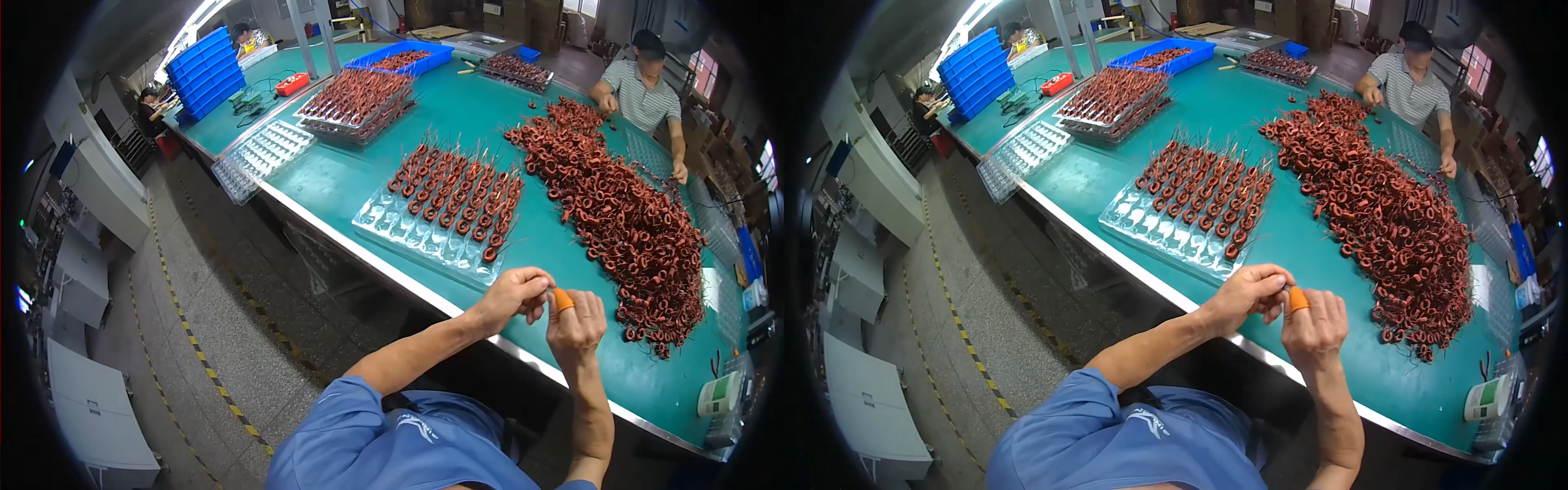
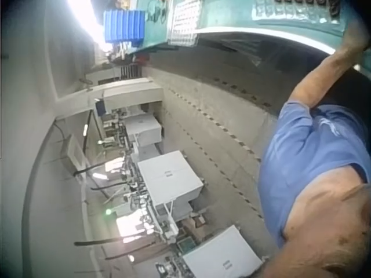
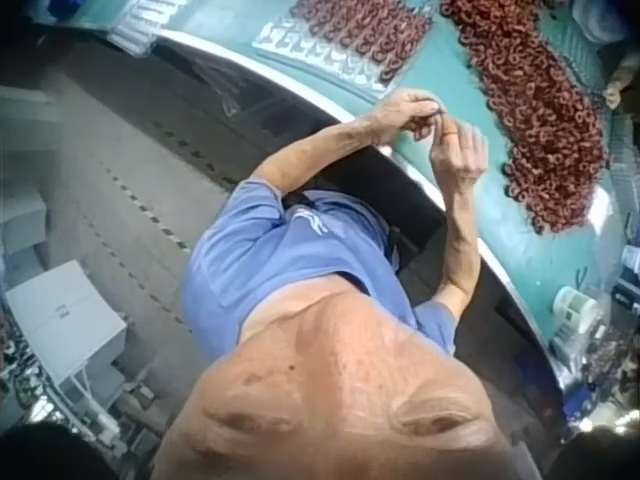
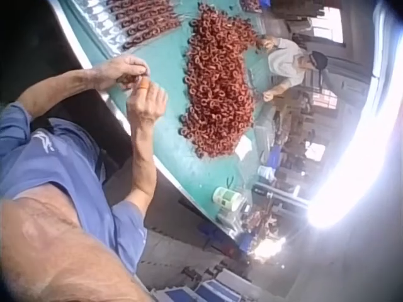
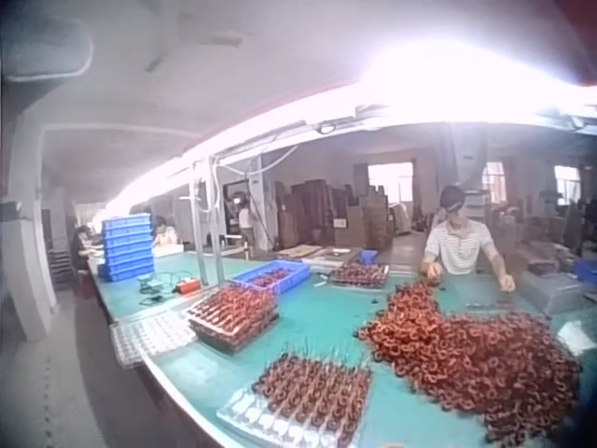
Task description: Preparing and organizing copper wire coils into a plastic sorting tray at an industrial workbench.
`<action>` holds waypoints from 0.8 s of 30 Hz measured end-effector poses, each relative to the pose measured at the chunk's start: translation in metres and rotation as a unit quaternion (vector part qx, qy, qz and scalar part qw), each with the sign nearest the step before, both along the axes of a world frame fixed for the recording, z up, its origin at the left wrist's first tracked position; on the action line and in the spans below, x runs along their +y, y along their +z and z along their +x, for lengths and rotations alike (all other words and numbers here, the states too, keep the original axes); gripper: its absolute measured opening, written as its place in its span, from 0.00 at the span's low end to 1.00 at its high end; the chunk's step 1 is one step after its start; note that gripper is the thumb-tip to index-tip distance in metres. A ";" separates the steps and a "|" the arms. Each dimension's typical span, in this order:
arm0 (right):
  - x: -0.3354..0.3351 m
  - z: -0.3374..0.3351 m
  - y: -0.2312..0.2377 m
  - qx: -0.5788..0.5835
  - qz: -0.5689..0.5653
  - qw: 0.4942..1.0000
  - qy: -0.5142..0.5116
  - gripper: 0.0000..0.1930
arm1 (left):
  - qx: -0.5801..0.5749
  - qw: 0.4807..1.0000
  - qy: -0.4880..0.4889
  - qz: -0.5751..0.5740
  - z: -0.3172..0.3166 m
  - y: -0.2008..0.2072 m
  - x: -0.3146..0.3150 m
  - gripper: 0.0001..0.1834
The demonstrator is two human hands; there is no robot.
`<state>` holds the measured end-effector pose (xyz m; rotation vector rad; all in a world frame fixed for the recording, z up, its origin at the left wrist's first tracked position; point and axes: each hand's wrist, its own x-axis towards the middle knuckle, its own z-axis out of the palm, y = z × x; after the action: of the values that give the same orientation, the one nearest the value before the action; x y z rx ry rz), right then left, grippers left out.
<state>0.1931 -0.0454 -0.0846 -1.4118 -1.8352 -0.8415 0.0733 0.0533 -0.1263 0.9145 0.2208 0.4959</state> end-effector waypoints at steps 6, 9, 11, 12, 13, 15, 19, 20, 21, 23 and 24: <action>0.002 0.002 0.009 0.408 -0.146 0.901 0.003 0.07 | -0.013 0.991 0.117 0.063 -0.002 0.005 -0.015 0.11; 0.006 0.008 0.000 0.510 -0.173 0.842 0.031 0.11 | -0.034 0.990 0.122 0.066 0.000 0.006 -0.018 0.11; 0.007 0.007 -0.004 0.572 -0.191 0.796 0.051 0.12 | -0.048 0.990 0.125 0.052 -0.005 0.006 -0.019 0.10; 0.011 0.006 -0.005 0.584 -0.192 0.786 0.059 0.13 | -0.053 0.990 0.129 0.034 -0.004 0.005 -0.017 0.10; 0.014 0.006 -0.007 0.598 -0.194 0.775 0.064 0.13 | -0.035 0.990 0.135 0.036 -0.006 0.006 -0.015 0.10; 0.019 0.004 -0.011 0.596 -0.192 0.777 0.067 0.12 | -0.024 0.988 0.141 0.057 -0.008 0.003 -0.009 0.10; 0.011 0.004 -0.013 0.630 -0.148 0.753 0.118 0.18 | -0.019 0.986 0.117 0.116 -0.020 0.006 0.005 0.12; 0.010 0.006 -0.015 0.630 -0.138 0.752 0.135 0.20 | -0.014 0.984 0.118 0.131 -0.020 0.009 0.005 0.13; 0.004 0.011 -0.016 0.623 -0.164 0.757 0.107 0.20 | -0.017 0.985 0.100 0.141 -0.019 0.006 0.009 0.14; -0.001 0.013 -0.022 0.634 -0.176 0.747 0.092 0.20 | -0.018 0.982 0.096 0.159 -0.016 0.002 0.010 0.14; -0.001 0.013 -0.025 0.643 -0.192 0.737 0.082 0.19 | -0.021 0.979 0.099 0.178 -0.015 0.002 0.011 0.14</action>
<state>0.2058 -0.0466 -0.1093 -1.4056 -0.9439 0.6254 0.0579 0.0645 -0.1245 1.2371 0.1895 0.7551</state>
